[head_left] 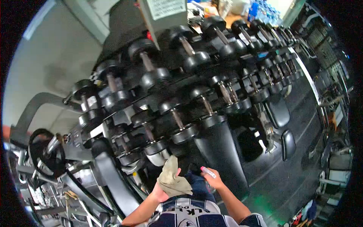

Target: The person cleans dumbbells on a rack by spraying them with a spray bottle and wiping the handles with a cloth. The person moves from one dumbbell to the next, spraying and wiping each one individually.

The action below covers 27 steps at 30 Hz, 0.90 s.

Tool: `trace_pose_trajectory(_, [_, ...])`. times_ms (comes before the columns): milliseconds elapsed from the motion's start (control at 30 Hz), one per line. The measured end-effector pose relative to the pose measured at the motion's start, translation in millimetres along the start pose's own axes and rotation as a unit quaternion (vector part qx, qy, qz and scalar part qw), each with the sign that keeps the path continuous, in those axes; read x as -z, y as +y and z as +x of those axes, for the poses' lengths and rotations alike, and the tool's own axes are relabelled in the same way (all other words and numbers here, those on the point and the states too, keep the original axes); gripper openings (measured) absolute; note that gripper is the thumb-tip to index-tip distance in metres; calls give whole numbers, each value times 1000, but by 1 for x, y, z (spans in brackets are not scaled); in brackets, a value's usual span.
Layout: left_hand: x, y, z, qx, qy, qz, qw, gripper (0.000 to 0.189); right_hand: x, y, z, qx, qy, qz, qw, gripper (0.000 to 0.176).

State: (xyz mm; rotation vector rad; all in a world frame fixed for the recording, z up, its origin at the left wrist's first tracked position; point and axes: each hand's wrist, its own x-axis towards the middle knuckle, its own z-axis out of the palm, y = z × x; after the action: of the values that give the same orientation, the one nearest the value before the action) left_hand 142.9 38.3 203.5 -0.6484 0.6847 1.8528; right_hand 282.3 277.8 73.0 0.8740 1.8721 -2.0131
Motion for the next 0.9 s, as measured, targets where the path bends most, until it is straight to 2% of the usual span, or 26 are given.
trace_pose_trajectory(33, [-2,2,-14,-15,0,-2,1000,54,2,-8,-6,-2,3,2,1000,17])
trace_pose_trajectory(67, [-6,5,-26,-34,-14,-7,999,55,3,-12,-9,64,5,13,998,17])
trace_pose_trajectory(100, [-13,10,-37,-52,-30,-11,998,55,5,-17,-11,53,4,-28,998,17])
trace_pose_trajectory(133, [-20,16,-47,-34,-73,-23,996,57,7,-24,-14,64,1,-25,998,17])
trace_pose_trajectory(233, [-38,27,-82,-97,-103,29,990,60,3,-51,-23,75,-3,9,997,20])
trace_pose_trajectory(267, [-44,29,-95,-105,-134,-12,985,61,5,-53,-23,101,-32,-16,994,22])
trace_pose_trajectory(300, [-40,30,-99,-77,-136,-81,984,63,7,-54,-26,127,-61,-42,989,23])
trace_pose_trajectory(367, [-37,20,-100,-146,-135,-58,978,58,-2,-67,-32,121,-68,-6,990,24])
trace_pose_trajectory(433, [17,-1,-69,-105,-83,-98,986,53,-8,-72,-33,121,-57,-26,991,28])
trace_pose_trajectory(467, [33,-7,-64,-32,-112,-69,991,49,-12,-78,-38,114,-63,-20,991,27])
trace_pose_trajectory(500, [33,-18,-60,-88,-78,-44,992,51,-13,-79,-41,115,-70,-27,991,27])
trace_pose_trajectory(633, [-13,-3,-103,-138,-126,-5,982,63,-16,-81,-48,143,-91,16,985,21])
trace_pose_trajectory(700, [-32,14,-121,-146,-36,-50,987,70,-11,-81,-50,114,-94,-7,989,19])
trace_pose_trajectory(767, [-46,22,-135,-207,-155,-53,964,78,-11,-91,-55,119,-110,-12,987,17])
trace_pose_trajectory(833, [-62,29,-153,-254,-151,-28,955,80,-14,-102,-60,113,-96,-47,988,17])
trace_pose_trajectory(867, [-70,33,-159,-278,-136,-6,951,80,-16,-106,-62,116,-92,-18,989,17])
trace_pose_trajectory(900, [-67,37,-163,-277,-193,-13,941,79,-14,-108,-62,116,-97,-22,988,17])
